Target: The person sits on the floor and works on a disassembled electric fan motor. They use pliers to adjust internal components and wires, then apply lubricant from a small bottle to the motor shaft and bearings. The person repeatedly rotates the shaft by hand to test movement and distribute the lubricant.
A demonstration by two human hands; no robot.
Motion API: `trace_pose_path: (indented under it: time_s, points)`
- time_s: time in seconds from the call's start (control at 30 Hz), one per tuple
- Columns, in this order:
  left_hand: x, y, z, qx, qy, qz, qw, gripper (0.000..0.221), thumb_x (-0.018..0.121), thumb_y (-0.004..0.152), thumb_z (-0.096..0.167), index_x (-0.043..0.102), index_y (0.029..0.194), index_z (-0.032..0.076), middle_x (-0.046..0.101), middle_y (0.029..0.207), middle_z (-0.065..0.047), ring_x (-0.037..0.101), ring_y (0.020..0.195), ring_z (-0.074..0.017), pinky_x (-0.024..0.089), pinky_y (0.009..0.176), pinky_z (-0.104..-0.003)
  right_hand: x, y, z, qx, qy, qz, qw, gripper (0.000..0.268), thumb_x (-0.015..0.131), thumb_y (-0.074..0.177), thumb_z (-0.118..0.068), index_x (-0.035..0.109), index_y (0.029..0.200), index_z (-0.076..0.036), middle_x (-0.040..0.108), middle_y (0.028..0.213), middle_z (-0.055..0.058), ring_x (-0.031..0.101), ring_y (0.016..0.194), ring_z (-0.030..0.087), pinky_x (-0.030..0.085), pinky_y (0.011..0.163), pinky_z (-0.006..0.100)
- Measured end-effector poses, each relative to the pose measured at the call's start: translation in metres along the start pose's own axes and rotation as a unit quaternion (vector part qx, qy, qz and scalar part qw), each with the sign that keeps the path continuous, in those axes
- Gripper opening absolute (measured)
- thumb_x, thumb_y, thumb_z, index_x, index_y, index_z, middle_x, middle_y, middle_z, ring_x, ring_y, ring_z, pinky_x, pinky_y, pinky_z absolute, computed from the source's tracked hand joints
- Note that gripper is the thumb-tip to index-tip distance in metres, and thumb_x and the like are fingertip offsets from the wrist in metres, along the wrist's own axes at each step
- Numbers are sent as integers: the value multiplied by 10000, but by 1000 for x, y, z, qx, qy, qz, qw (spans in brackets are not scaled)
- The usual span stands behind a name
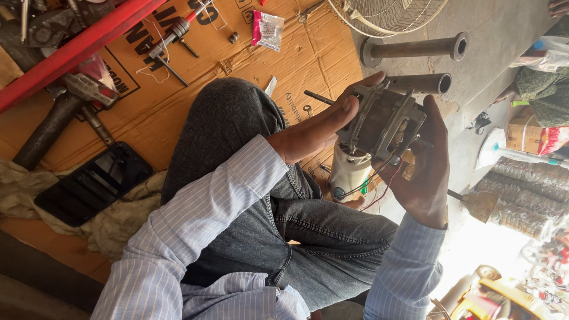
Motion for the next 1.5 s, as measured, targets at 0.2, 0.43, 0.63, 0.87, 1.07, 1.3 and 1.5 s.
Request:
trace_pose_path:
  time_s: [0.2,0.43,0.63,0.87,1.07,1.3,1.5]
  points:
    - [-2,-5,-4,-11,-18,2,1000,1051,478,970,759,46,1693,129,210,1713,-215,169,1637,-387,235,1320,-619,3,0,-4,-34,-128,68,989,891,906,873,-223,397,1550,52,630,1406,224,715,1214,316,681,939,368]
    - [-2,-8,-8,-17,-43,0,999,1021,494,980,733,74,1686,126,258,1691,-216,210,1624,-378,255,1314,-618,11,-7,2,15,-179,145,973,939,814,864,-573,491,1498,40,741,1255,191,790,1102,322,638,930,400]
    - [-3,-9,-6,-28,-95,6,995,888,538,1049,585,113,1699,154,457,1527,-253,437,1494,-368,396,1246,-574,21,-11,-2,46,5,131,990,956,866,899,-417,392,1586,49,609,1459,244,696,1310,362,598,1069,470]
    - [-2,-9,5,-37,-89,6,995,755,507,1058,460,175,1676,182,469,1579,-108,531,1448,-223,479,1225,-451,22,-5,-22,31,101,64,992,1160,932,802,-216,170,1651,-2,385,1617,229,558,1456,359,580,1073,463]
    - [-1,-12,7,-29,-158,1,987,722,557,1078,381,277,1702,149,532,1478,-152,576,1364,-266,505,1200,-442,20,3,-19,-24,13,36,999,1053,934,807,-196,291,1619,-8,405,1543,197,522,1427,315,596,1162,423]
    - [-2,-15,7,-46,-189,12,981,670,527,1046,357,299,1642,152,586,1454,-131,651,1262,-275,598,1011,-490,32,-3,-18,62,-1,98,993,1093,958,769,-311,328,1607,-1,566,1489,167,674,1342,301,596,1074,411]
    - [-6,-11,0,-39,-175,9,984,725,581,1036,432,303,1640,143,576,1469,-142,651,1272,-268,608,1024,-491,30,0,-21,-8,-14,79,997,1193,994,744,-217,211,1621,-12,456,1537,190,573,1414,309,585,1200,437]
Point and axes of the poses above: each hand's wrist, its own y-axis towards the middle knuckle, its own x-axis out of the palm, z = x × y, the point moved 4 cm from there along y, towards the middle knuckle
